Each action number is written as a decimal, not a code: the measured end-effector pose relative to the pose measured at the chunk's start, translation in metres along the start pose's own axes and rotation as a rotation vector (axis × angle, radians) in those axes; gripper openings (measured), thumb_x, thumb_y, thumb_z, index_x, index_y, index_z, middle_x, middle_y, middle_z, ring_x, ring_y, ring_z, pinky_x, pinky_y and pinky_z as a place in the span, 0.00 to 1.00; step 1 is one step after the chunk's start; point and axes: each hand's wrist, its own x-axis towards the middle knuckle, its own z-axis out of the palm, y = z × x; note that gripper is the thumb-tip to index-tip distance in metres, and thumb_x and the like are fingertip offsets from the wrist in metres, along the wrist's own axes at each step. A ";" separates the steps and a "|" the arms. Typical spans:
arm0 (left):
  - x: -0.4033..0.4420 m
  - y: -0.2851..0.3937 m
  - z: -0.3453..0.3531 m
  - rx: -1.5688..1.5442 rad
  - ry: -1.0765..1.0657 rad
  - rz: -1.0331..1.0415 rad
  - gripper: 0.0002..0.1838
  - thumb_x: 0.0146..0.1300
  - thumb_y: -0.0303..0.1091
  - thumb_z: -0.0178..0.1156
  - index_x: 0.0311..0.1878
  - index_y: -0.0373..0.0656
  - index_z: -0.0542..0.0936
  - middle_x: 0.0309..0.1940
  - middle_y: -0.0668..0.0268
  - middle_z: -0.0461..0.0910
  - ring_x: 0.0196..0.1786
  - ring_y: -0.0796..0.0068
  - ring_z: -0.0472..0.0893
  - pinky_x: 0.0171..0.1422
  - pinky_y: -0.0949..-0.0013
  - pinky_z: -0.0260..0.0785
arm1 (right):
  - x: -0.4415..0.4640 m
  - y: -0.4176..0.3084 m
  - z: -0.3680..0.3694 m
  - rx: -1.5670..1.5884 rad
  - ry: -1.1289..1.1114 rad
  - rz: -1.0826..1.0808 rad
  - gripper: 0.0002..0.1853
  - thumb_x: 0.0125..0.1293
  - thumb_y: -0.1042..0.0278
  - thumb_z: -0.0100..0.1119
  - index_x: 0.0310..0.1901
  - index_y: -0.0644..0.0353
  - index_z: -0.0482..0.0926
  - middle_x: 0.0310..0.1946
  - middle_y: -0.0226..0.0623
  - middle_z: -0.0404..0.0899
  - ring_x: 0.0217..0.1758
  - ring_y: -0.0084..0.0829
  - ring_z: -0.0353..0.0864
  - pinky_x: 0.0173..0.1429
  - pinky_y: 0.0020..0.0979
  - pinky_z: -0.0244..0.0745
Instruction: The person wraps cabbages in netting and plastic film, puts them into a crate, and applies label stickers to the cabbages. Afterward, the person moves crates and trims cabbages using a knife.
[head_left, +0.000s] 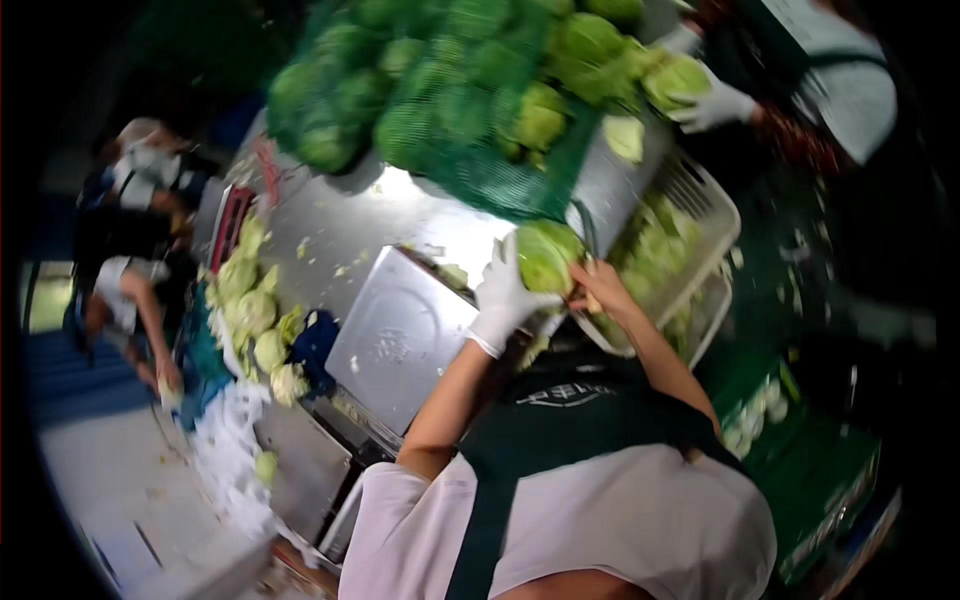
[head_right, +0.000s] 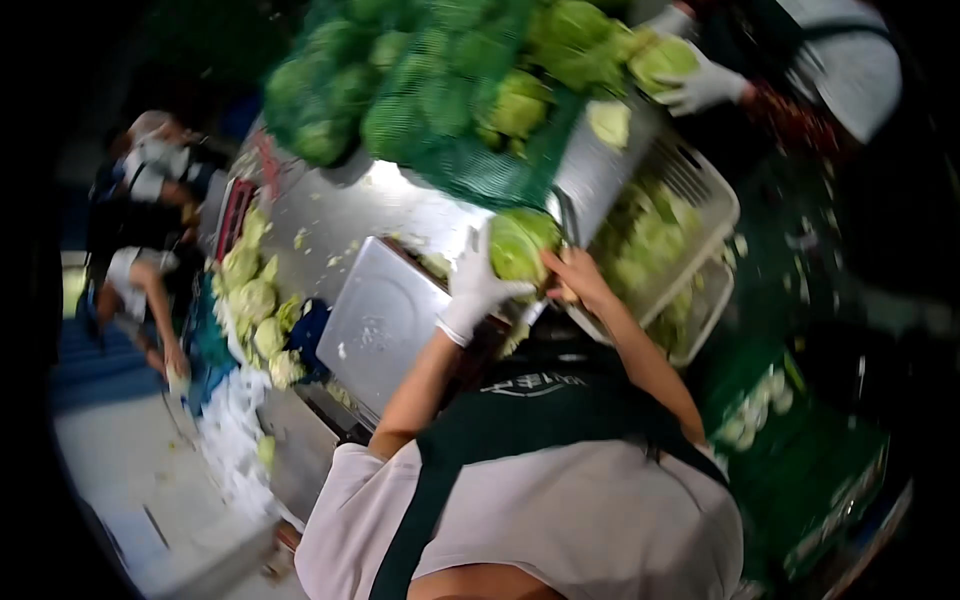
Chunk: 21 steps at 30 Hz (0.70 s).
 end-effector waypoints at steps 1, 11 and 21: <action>0.010 -0.010 0.010 -0.008 0.009 0.027 0.63 0.27 0.52 0.75 0.67 0.42 0.50 0.63 0.42 0.54 0.59 0.44 0.65 0.59 0.57 0.64 | 0.006 0.009 -0.003 -0.165 0.111 -0.023 0.23 0.59 0.48 0.58 0.32 0.66 0.70 0.27 0.38 0.74 0.27 0.27 0.78 0.25 0.30 0.77; 0.048 -0.027 0.019 -0.403 -0.142 -0.071 0.65 0.35 0.55 0.73 0.66 0.27 0.45 0.64 0.38 0.50 0.64 0.47 0.60 0.67 0.63 0.55 | -0.057 0.011 -0.008 -0.830 0.286 -0.511 0.13 0.62 0.64 0.52 0.37 0.67 0.65 0.18 0.52 0.75 0.22 0.53 0.76 0.26 0.46 0.71; 0.021 0.017 0.010 -0.145 -0.092 -0.105 0.65 0.30 0.57 0.74 0.65 0.28 0.48 0.65 0.40 0.50 0.65 0.47 0.59 0.62 0.60 0.59 | -0.021 0.025 -0.011 -0.881 0.263 -0.493 0.13 0.63 0.66 0.48 0.38 0.69 0.61 0.19 0.58 0.74 0.23 0.58 0.74 0.28 0.50 0.70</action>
